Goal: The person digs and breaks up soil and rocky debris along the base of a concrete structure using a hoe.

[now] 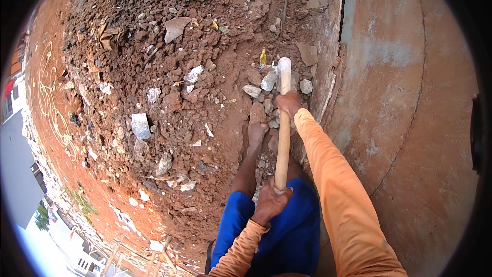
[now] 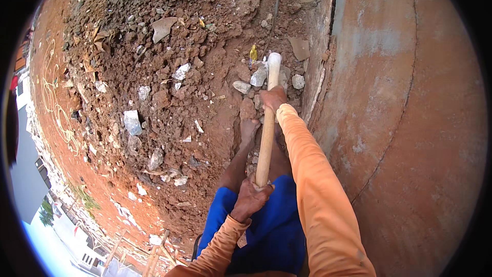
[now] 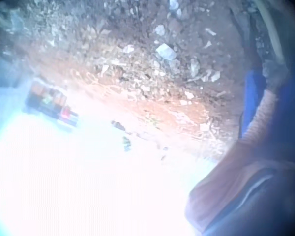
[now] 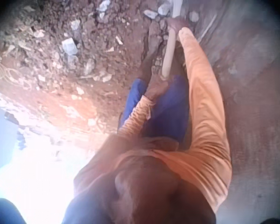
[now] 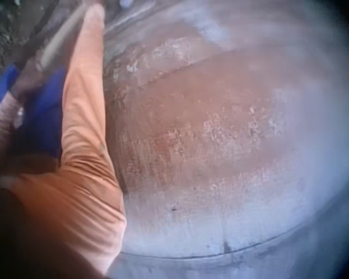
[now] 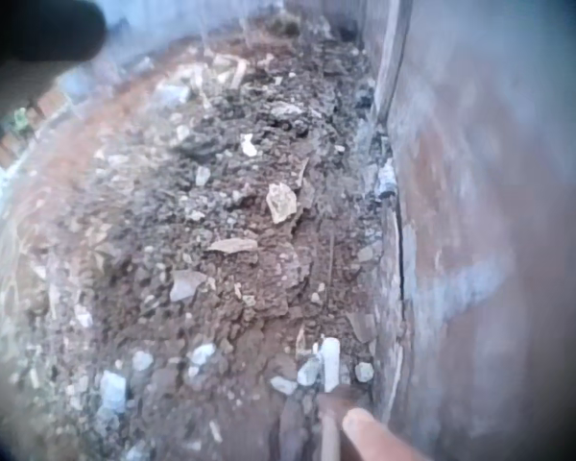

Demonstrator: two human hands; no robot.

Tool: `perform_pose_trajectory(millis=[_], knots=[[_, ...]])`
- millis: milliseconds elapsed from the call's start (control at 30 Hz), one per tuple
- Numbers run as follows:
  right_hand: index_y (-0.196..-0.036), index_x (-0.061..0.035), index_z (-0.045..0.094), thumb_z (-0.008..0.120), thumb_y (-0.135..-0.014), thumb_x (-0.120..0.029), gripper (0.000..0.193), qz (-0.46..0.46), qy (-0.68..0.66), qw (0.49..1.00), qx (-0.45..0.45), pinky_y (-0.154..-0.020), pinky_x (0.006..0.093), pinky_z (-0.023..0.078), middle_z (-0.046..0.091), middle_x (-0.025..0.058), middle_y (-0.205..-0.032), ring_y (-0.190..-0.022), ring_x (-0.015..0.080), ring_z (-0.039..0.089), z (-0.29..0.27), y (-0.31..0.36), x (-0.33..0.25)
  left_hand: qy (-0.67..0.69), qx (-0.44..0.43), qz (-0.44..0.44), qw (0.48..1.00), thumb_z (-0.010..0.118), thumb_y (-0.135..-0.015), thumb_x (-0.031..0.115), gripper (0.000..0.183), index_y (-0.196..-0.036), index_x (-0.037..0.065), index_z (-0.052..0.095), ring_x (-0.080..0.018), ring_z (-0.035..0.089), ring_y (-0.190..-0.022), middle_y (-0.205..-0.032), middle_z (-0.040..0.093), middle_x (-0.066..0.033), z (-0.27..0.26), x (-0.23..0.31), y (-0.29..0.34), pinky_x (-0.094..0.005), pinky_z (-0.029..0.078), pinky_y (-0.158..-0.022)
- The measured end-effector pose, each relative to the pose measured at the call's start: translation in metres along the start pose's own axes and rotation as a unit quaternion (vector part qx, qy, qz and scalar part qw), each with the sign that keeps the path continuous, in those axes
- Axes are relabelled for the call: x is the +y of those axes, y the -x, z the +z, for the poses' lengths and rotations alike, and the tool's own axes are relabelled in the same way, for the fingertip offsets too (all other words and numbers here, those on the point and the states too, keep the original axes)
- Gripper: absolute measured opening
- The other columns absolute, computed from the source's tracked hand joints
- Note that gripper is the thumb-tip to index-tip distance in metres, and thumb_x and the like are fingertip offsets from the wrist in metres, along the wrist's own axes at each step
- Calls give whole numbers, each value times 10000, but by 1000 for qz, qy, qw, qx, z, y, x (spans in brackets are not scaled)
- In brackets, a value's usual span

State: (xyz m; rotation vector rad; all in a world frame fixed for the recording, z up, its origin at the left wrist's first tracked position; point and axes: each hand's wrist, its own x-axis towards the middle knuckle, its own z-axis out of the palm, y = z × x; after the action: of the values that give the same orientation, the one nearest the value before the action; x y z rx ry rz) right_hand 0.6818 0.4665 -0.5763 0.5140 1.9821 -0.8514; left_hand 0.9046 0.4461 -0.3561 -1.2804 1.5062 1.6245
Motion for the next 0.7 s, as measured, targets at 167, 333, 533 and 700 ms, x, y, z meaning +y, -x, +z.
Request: perform_pose_trajectory(millis=[167, 333, 533, 700], knots=[[-715, 16, 554, 559, -804, -70, 123, 112, -251, 961, -9, -389, 370, 448, 539, 110, -573, -437, 229, 535, -2, 67, -30, -70, -113, 45, 990, 679, -788, 123, 206, -914, -7, 579, -98, 523, -577, -665, 561, -22, -107, 77, 50, -268, 407, -504], [-727, -60, 539, 594, -871, -119, 165, 95, -451, 888, -9, -377, 326, 440, 499, 50, -577, -415, 183, 508, 75, 241, -87, -198, -151, 79, 965, 667, -767, 64, 177, -892, 0, 560, -129, 540, -580, -698, 556, -39, -272, 139, 195, -284, 438, -506], [-1010, 2, 431, 677, -813, -75, 325, 108, -519, 786, -319, -583, 354, 577, 624, 114, -774, -649, 233, 665, 211, 507, -143, -515, 103, -59, 849, 726, -651, 172, 283, -814, -4, 575, -289, 598, -527, -592, 581, -156, -447, 103, 425, -385, 489, -529], [-1032, -36, 467, 701, -814, -144, 338, 92, -472, 811, -334, -578, 339, 550, 594, 87, -758, -613, 192, 617, 166, 513, -123, -449, 103, -106, 881, 743, -759, 260, 430, -1084, 10, 613, -410, 654, -721, -770, 655, -238, -344, 55, 435, -470, 510, -612]])
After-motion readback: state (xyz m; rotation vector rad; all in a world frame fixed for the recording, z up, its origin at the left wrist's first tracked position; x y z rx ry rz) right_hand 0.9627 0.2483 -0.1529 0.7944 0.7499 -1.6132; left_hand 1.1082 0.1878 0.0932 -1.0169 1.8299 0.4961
